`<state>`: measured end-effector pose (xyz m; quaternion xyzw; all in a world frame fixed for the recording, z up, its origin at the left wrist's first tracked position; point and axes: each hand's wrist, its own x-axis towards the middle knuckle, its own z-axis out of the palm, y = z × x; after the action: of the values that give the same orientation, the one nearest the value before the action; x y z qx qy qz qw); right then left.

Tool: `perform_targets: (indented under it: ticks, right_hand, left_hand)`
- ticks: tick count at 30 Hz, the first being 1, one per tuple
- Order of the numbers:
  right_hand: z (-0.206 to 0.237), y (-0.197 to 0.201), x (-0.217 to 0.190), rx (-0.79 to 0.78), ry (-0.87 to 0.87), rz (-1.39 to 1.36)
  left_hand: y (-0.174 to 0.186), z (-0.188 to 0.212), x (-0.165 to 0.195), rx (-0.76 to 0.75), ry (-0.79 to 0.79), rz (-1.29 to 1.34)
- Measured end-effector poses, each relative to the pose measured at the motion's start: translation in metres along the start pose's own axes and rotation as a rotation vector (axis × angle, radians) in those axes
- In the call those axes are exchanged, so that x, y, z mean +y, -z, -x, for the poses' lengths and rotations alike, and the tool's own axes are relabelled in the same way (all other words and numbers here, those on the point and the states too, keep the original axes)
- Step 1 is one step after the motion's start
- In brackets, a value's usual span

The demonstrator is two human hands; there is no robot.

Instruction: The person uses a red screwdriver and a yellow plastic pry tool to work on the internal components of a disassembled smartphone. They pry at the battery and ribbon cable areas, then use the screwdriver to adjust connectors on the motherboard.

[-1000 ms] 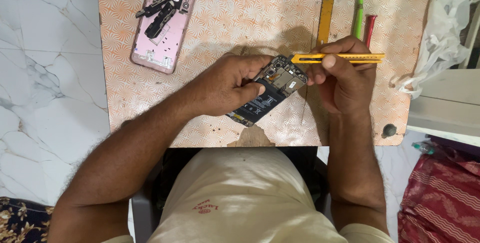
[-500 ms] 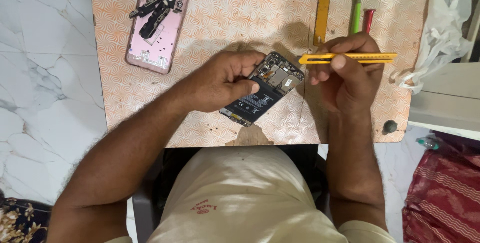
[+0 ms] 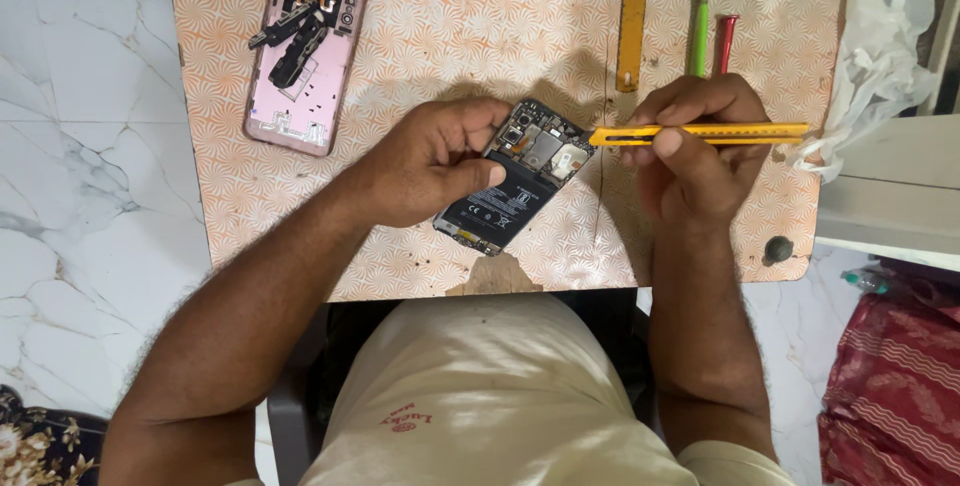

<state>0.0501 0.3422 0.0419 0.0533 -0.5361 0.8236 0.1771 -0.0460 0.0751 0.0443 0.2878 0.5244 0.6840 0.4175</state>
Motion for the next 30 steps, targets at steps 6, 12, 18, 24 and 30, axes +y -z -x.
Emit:
perform_targets:
  ticks: [6,12,18,24,30]
  right_hand:
    - [0.0039,-0.0024,0.0020,0.022,0.064,0.108]
    - [0.0001,-0.0013,-0.0025,0.060,0.054,-0.009]
    - [-0.0014,0.0009,-0.0039,0.070,0.056,-0.005]
    - [-0.0006,0.0020,-0.0037,0.065,0.060,0.021]
    - [-0.0022,0.0014,-0.0026,0.038,0.092,0.103]
  left_hand:
    - [0.0019,0.0009,-0.0045,0.010,-0.022,-0.091]
    - [0.0023,0.0009,-0.0037,0.007,-0.016,-0.060]
    - [0.0034,0.0000,-0.0025,-0.011,-0.010,-0.006]
    - [0.0035,0.0005,-0.0025,-0.015,-0.021,0.024]
    - [0.0033,0.0006,-0.0012,-0.009,0.009,0.018]
